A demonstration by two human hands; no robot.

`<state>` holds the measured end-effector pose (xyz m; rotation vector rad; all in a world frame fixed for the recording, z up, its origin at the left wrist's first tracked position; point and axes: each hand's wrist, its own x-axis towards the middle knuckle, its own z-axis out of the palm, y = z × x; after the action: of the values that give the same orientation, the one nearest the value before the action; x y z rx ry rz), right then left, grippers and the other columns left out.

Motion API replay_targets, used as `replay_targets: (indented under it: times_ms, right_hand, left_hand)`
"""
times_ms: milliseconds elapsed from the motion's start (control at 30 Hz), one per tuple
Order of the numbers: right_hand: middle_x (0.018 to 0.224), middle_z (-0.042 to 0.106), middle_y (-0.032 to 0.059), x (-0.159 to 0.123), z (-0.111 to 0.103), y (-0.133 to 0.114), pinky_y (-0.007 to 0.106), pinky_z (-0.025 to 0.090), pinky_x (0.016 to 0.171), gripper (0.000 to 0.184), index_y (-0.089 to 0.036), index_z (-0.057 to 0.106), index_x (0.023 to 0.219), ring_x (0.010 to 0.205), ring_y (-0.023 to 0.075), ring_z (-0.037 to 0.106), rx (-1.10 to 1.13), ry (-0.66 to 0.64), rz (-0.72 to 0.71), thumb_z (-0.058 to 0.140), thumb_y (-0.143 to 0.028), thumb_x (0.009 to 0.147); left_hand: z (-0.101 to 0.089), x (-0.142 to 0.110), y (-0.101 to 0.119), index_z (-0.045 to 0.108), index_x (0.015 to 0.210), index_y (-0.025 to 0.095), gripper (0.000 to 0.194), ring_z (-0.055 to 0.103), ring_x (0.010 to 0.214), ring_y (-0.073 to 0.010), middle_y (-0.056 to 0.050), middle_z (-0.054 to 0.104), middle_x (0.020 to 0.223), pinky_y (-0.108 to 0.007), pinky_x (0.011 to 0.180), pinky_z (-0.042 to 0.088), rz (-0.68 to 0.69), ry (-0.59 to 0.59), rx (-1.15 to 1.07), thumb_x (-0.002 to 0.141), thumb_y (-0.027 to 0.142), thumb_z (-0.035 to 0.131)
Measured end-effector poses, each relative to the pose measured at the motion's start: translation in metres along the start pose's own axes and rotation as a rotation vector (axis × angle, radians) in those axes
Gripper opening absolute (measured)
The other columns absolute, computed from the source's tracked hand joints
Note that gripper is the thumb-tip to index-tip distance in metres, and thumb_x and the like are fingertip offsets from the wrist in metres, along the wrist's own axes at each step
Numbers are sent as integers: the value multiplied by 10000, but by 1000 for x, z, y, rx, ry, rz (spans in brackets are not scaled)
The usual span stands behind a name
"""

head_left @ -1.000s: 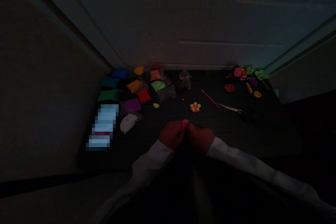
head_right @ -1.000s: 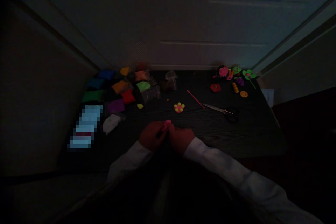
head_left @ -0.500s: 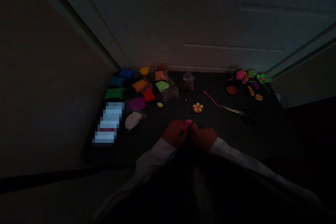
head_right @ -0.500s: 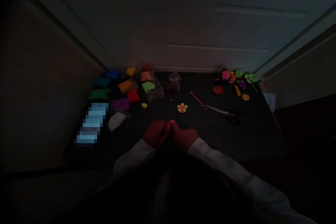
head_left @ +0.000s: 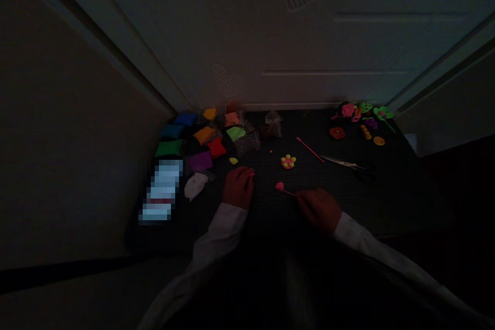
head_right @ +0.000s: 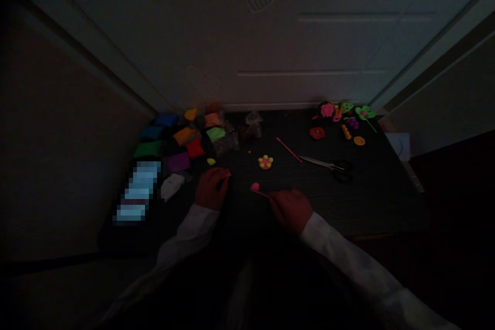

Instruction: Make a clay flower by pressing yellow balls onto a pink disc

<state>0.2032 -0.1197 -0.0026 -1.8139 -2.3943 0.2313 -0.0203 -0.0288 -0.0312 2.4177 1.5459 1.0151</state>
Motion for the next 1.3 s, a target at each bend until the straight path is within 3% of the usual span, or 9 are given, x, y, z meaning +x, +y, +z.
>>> replay_targets:
  times_ms: [167,300,567,667,867,1000,1067,1200,1300]
  right_hand:
    - [790,600,74,-10,-4,45,290,370,698,354,-169,584,1001,750,153,524,-47,123,126,318,-350,853]
    - [911,591,112,-8,-10,58,342,374,749,360,-153,584,1016,851,192,511,-81,164,106,348,-360,840]
    - [1278,406,90,43,-21,3,388,413,839,439,-282,370,1248,1037,208,474,118,-38,-343,397,-352,815]
    - [1099,539,92,62,-10,-9,345,430,824,325,-223,511,1118,940,158,518,250,-58,-357,374,-285,830]
    - [825,584,35,77,-21,18,224,455,679,288,-166,534,894,754,94,545,492,202,-117,338,-370,842]
    - [631,491,-2,91,-34,32,207,392,461,424,-154,429,907,504,83,457,649,448,122,62,-363,873]
    - [602,485,-21,97,-35,28,203,386,442,386,-160,405,948,462,77,447,706,500,154,99,-382,870]
    - [847,610,42,99,-32,10,252,468,687,285,-177,469,968,767,108,585,755,516,101,328,-386,835]
    - [1113,570,60,96,-29,-2,331,346,955,283,-197,498,1045,1084,136,489,745,500,31,358,-323,832]
  left_hand:
    - [0,11,-10,608,887,180,184,528,882,-187,-71,613,891,-360,819,428,69,-53,28,770,223,472]
    - [-2,18,-13,607,888,187,187,535,859,-185,-65,629,897,-365,806,420,65,-62,27,776,245,469]
    - [-2,35,-12,597,967,188,257,541,854,-196,-60,652,904,-349,764,441,11,-193,-77,743,280,511]
    - [-2,43,-12,633,867,199,194,558,870,-186,-47,657,907,-359,808,436,16,-251,-174,691,232,557]
    - [-21,56,-7,629,877,192,256,545,939,-198,-57,624,993,-389,859,413,-152,-153,-390,660,325,600]
    - [-18,72,10,573,950,162,344,579,749,-140,-60,630,913,-292,654,481,-341,-99,-629,756,425,465]
    - [-8,76,24,561,958,151,384,581,657,-116,-62,639,877,-248,545,474,-388,-159,-774,775,457,419]
    - [10,73,52,558,934,104,446,609,626,-134,-102,651,820,-258,508,488,-434,-323,-999,788,481,370]
    - [18,67,66,557,944,79,549,632,665,-156,-132,658,816,-309,565,521,-450,-413,-1086,833,482,201]
